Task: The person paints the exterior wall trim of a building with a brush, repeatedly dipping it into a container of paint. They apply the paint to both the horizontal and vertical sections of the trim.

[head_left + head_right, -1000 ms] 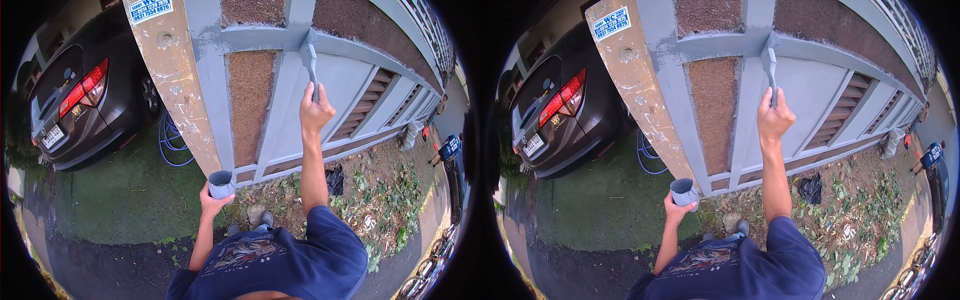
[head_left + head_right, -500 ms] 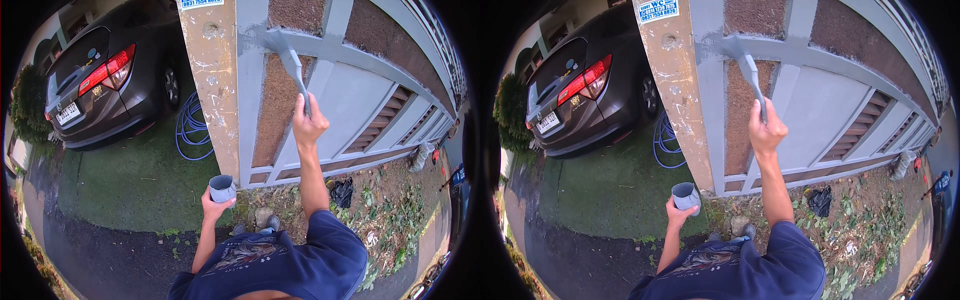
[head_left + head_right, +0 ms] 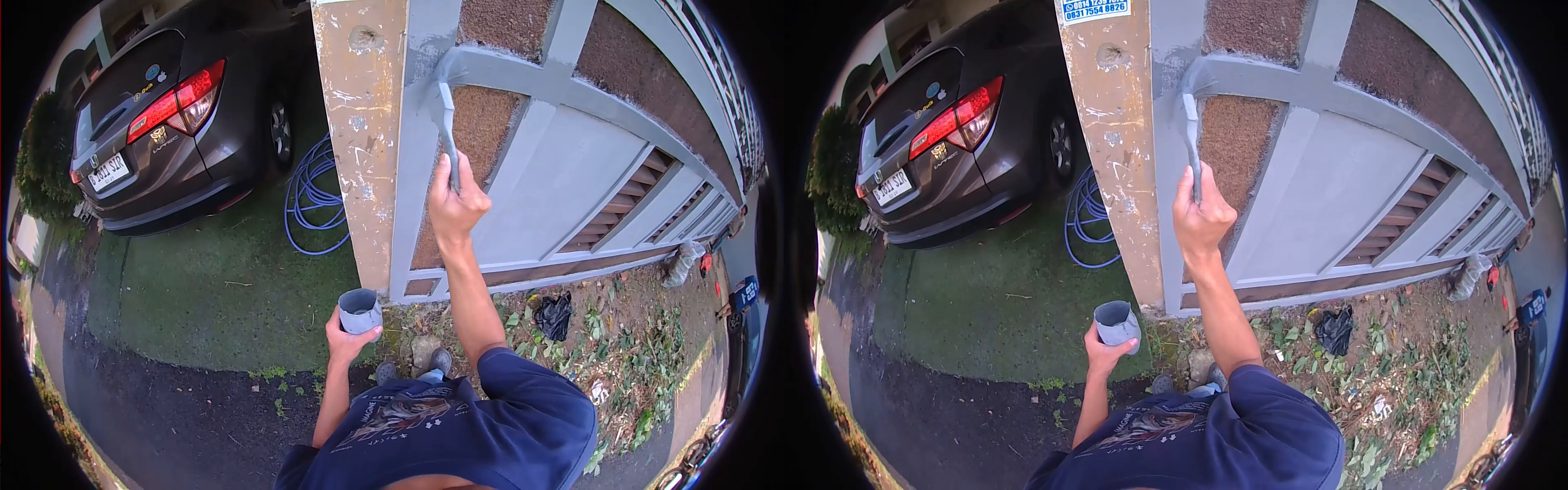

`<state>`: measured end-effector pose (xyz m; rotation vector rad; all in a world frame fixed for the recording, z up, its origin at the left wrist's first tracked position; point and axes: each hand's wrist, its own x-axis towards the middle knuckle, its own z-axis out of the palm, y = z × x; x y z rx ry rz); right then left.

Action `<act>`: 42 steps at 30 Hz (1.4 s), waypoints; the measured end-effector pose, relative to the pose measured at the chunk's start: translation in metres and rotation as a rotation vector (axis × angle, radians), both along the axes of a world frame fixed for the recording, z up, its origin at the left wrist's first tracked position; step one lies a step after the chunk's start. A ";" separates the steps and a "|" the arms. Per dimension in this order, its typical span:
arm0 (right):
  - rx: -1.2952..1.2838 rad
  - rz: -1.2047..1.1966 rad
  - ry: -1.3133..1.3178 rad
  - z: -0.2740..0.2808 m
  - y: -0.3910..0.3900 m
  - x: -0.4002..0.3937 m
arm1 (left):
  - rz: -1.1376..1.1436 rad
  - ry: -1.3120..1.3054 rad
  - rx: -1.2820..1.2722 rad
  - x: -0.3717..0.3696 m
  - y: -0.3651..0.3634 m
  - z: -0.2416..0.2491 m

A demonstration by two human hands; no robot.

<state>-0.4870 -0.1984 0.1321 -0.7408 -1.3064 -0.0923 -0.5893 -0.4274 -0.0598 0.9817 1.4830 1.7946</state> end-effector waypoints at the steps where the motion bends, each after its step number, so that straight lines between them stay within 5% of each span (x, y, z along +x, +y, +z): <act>1: -0.006 0.003 -0.006 -0.003 -0.005 -0.009 | 0.020 -0.003 -0.008 0.001 -0.003 0.000; 4: -0.022 0.095 -0.080 -0.009 -0.011 -0.010 | 0.025 -0.029 -0.014 0.002 -0.008 -0.004; 12: -0.018 -0.300 -0.077 0.002 0.040 0.121 | -0.037 -0.039 -0.005 0.001 -0.002 -0.004; 17: -0.035 -0.414 0.001 0.008 0.042 0.130 | -0.086 -0.011 -0.008 0.001 0.006 -0.009; 28: 0.035 0.096 -0.048 0.022 -0.011 -0.024 | -0.056 -0.016 -0.026 0.009 0.000 -0.015; 42: -0.004 -0.462 0.086 0.008 0.051 0.126 | -0.089 0.005 -0.039 -0.002 -0.007 -0.012</act>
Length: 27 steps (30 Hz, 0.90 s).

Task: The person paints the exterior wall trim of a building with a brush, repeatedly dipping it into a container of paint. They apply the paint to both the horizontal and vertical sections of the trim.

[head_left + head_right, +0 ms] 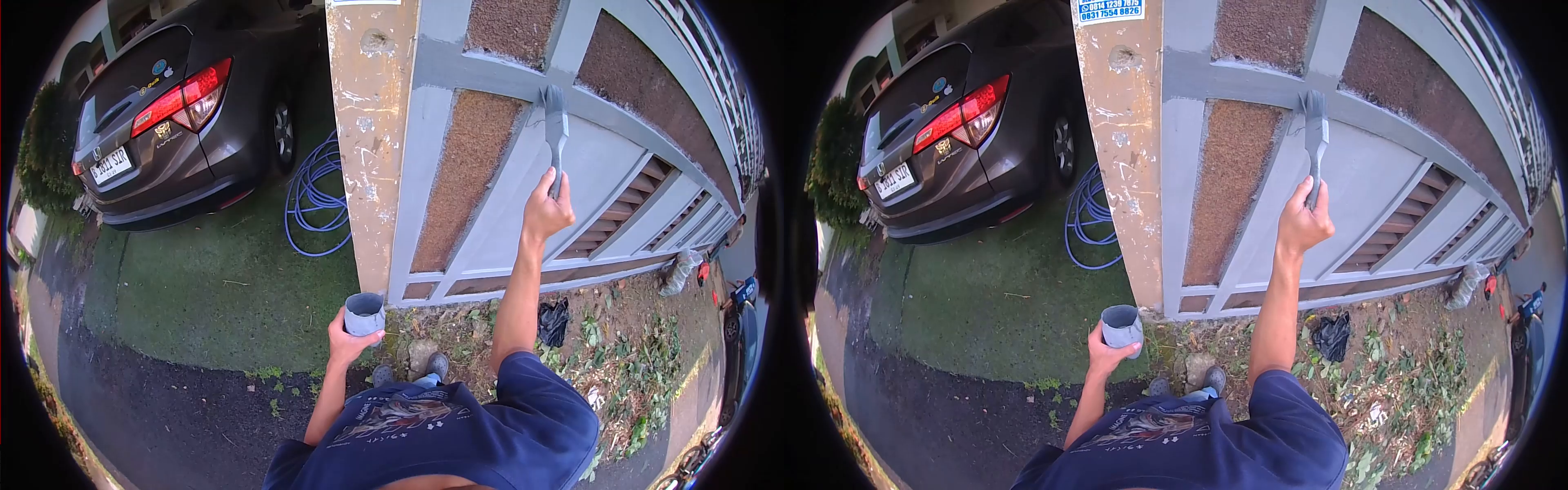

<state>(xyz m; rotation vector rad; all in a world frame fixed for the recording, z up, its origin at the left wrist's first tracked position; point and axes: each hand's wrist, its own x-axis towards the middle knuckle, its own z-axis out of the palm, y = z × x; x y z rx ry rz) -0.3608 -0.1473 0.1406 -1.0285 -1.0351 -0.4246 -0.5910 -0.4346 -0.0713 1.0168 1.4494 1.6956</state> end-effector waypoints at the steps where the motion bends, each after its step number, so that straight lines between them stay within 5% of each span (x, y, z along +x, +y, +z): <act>1: -0.035 0.076 -0.012 -0.002 -0.006 -0.013 | -0.002 -0.001 -0.006 0.000 0.001 0.001; 12: -0.006 0.567 -0.181 -0.019 -0.069 -0.140 | 0.028 -0.032 -0.010 0.014 -0.005 -0.005; 24: -0.103 -0.095 -0.015 -0.001 0.015 0.032 | -0.021 -0.006 -0.048 0.008 0.002 -0.006; 27: -0.004 -0.087 -0.012 -0.008 0.017 0.035 | -0.008 -0.026 -0.037 0.010 0.007 -0.003</act>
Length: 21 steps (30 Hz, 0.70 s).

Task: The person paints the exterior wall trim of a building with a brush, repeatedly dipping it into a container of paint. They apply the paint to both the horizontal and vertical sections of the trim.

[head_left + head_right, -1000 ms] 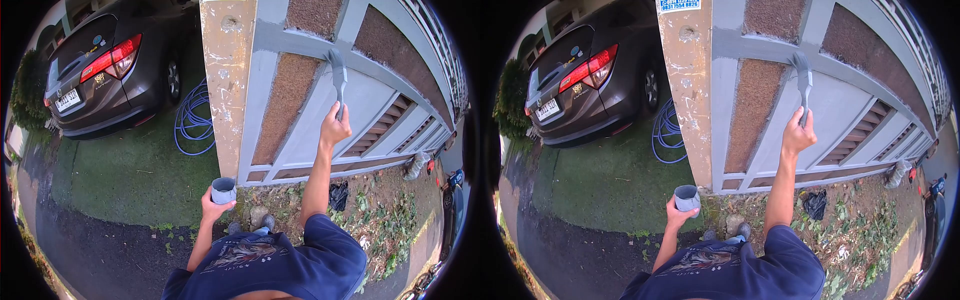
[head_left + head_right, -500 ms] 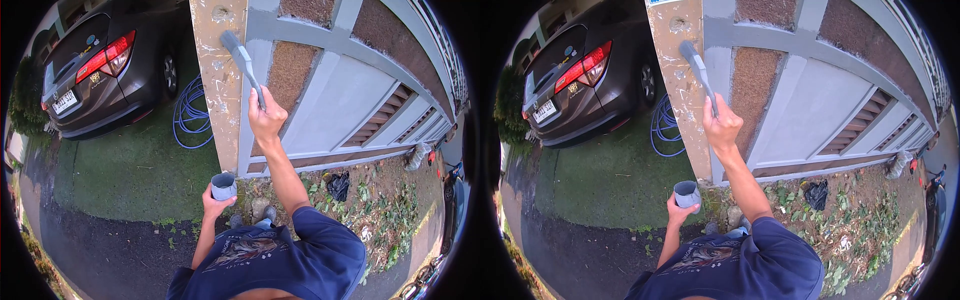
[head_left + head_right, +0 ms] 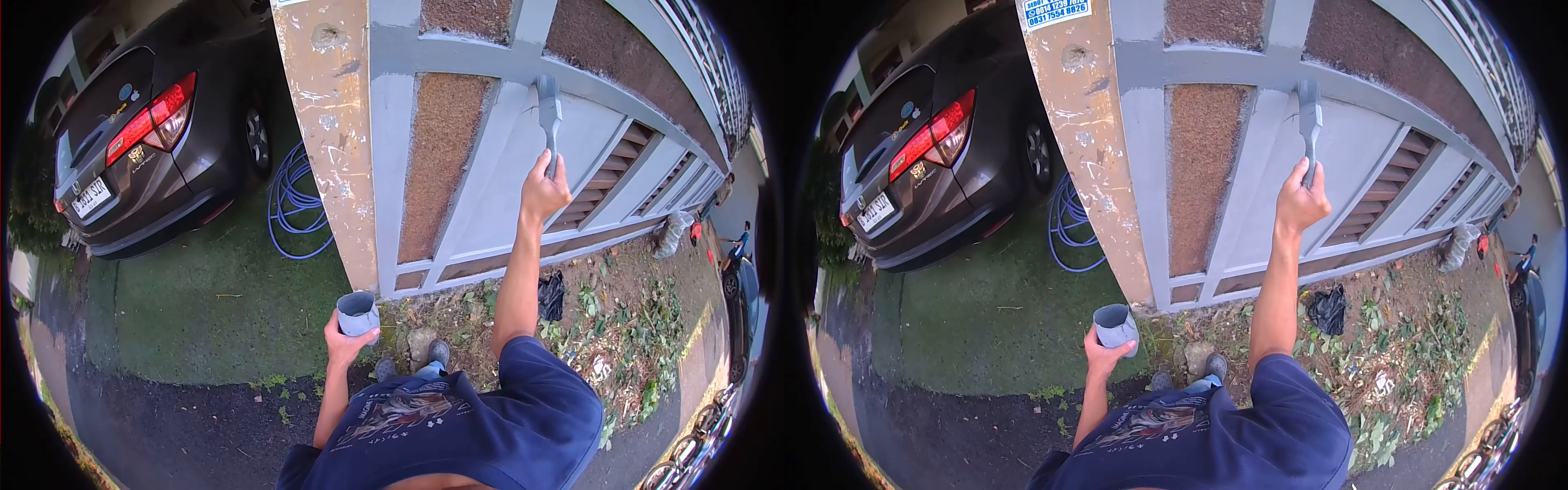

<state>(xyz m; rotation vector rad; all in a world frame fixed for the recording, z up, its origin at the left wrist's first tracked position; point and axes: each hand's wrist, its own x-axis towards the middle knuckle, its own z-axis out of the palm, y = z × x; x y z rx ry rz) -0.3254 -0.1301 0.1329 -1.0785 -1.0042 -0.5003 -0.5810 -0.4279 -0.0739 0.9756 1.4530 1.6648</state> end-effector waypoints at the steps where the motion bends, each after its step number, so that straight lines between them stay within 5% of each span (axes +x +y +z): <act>1: -0.035 0.060 0.027 -0.001 -0.005 -0.009 | -0.010 -0.002 -0.001 0.001 0.002 0.000; 12: 0.055 0.592 -0.244 -0.006 -0.063 -0.132 | -0.032 0.011 -0.040 0.009 0.001 -0.001; 21: -0.031 0.011 -0.193 0.011 0.019 0.036 | -0.066 0.040 -0.019 0.016 0.015 0.000</act>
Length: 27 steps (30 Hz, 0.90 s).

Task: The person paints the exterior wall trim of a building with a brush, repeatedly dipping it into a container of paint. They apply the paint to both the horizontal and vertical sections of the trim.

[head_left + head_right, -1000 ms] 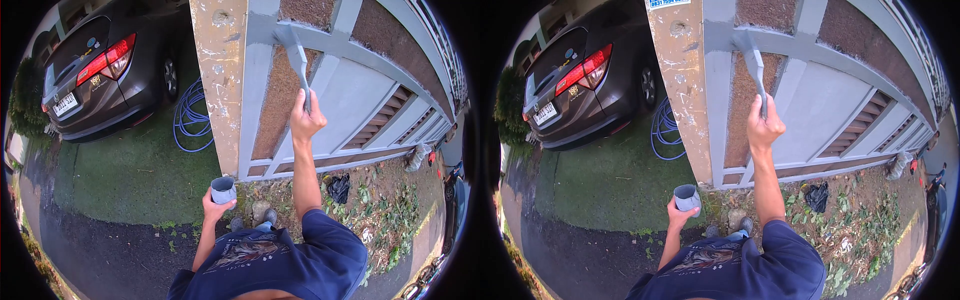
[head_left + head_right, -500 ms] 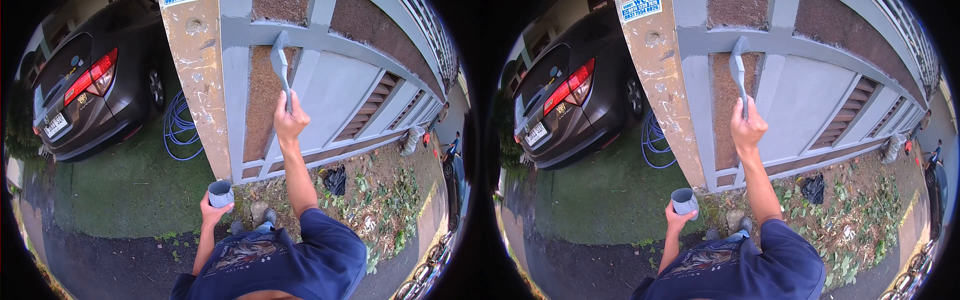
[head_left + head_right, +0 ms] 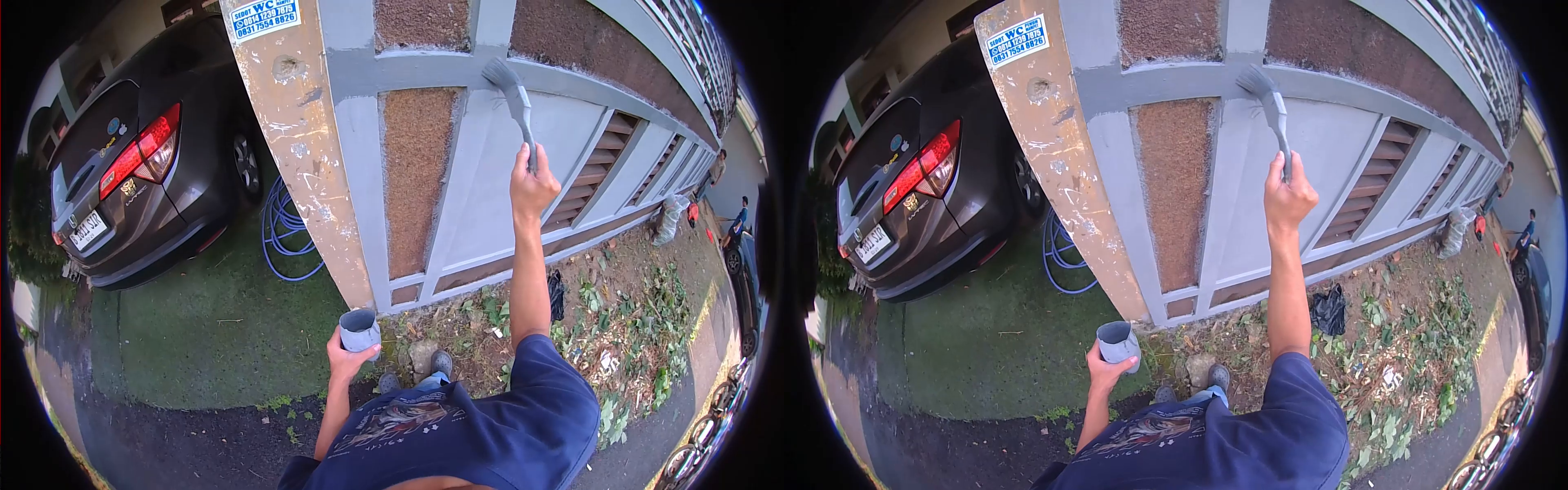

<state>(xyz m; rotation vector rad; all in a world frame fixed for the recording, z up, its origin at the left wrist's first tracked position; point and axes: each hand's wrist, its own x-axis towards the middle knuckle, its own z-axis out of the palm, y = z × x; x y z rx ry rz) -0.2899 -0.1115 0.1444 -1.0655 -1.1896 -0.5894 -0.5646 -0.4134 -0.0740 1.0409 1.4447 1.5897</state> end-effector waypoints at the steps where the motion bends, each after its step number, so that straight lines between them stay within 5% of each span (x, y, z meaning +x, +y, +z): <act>1: 0.014 0.000 0.004 0.003 0.010 0.021 | -0.004 -0.011 -0.012 0.001 0.001 0.002; 6: -0.050 -0.074 0.157 0.007 0.023 0.039 | 0.010 -0.016 -0.005 0.003 0.005 0.000; 18: 0.036 0.696 0.002 -0.005 -0.069 -0.170 | 0.088 -0.010 -0.049 0.013 0.005 -0.007; 23: 0.022 0.629 -0.015 0.000 -0.038 -0.106 | 0.145 -0.055 -0.022 0.032 0.026 -0.008; 27: -0.079 0.286 -0.009 0.003 0.002 0.004 | 0.073 -0.025 -0.013 0.048 0.056 -0.014</act>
